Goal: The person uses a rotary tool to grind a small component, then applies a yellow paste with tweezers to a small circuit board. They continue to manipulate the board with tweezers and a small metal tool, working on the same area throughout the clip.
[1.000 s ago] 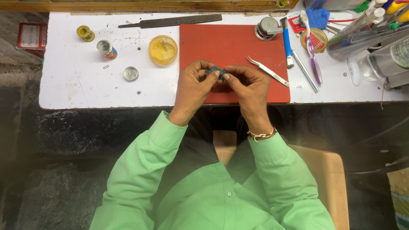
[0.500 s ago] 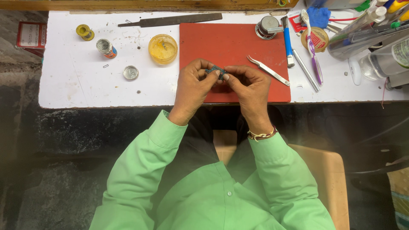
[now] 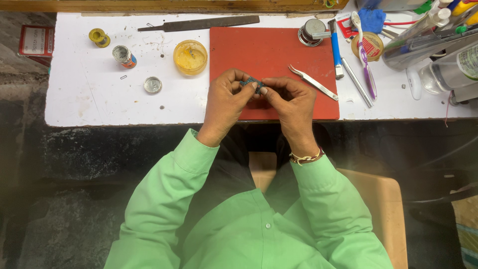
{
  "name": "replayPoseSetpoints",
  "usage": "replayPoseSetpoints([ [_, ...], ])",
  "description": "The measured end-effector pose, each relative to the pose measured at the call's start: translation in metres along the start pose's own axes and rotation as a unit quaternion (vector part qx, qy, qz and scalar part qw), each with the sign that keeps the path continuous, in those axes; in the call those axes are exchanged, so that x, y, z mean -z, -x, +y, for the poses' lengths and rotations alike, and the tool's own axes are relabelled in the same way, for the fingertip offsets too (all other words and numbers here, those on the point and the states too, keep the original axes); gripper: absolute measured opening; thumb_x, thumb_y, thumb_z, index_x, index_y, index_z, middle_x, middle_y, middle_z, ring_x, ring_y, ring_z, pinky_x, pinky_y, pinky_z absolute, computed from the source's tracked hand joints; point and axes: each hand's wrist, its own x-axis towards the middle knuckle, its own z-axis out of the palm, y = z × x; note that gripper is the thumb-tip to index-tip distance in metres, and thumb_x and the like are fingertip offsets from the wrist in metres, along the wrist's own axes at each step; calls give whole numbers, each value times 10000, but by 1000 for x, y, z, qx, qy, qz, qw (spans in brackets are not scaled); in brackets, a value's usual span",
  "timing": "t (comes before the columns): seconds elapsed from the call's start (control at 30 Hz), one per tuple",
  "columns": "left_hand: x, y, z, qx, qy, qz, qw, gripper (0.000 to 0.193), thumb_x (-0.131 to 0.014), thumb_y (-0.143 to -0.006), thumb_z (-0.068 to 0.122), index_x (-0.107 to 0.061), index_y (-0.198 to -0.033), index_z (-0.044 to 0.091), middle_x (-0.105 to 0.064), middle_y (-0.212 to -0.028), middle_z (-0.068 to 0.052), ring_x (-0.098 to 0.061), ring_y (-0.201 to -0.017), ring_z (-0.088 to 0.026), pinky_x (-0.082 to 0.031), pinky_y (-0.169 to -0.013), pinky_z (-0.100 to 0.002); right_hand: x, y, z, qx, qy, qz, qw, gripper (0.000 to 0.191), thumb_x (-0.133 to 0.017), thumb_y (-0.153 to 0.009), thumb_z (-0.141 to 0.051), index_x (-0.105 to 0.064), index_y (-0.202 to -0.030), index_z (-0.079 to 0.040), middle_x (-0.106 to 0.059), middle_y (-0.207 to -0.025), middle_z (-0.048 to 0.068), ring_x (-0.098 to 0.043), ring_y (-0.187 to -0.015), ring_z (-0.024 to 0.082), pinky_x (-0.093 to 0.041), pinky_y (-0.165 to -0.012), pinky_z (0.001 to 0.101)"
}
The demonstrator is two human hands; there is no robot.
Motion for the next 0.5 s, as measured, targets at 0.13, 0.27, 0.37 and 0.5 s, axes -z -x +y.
replayPoseSetpoints([
  [0.13, 1, 0, 0, 0, -2, 0, 1000, 124, -658, -968, 90, -636, -1004, -27, -753, -828, -79, -720, -761, -85, -580, -681, -221, 0, 0, 0, -3, 2, -1, 1000, 156, -742, -930, 14, -734, -1082, 50, -775, -974, 120, -756, -866, 145, -644, -815, 270],
  [0.27, 1, -1, -2, 2, -4, -3, 1000, 127, -645, -973, 99, -637, -1008, -23, -751, -828, -74, -718, -760, -83, -585, -683, -224, -1, 0, -1, 3, -1, -2, 1000, 155, -733, -942, 15, -725, -1089, 64, -769, -972, 124, -752, -861, 148, -644, -808, 278],
  [0.37, 1, -2, -4, 3, 2, -5, 1000, 128, -625, -983, 105, -643, -1015, -17, -751, -823, -67, -703, -746, -78, -572, -679, -222, -2, -1, -1, -5, -13, -3, 1000, 155, -720, -946, 12, -718, -1089, 72, -766, -956, 127, -757, -839, 155, -655, -793, 289],
  [0.5, 2, -3, -6, 5, 10, -9, 1000, 130, -606, -996, 109, -646, -1016, -12, -749, -812, -60, -675, -717, -73, -553, -669, -219, 0, -2, -2, -10, -14, -1, 1000, 163, -717, -940, 14, -716, -1091, 75, -765, -951, 131, -760, -832, 162, -660, -785, 297],
])
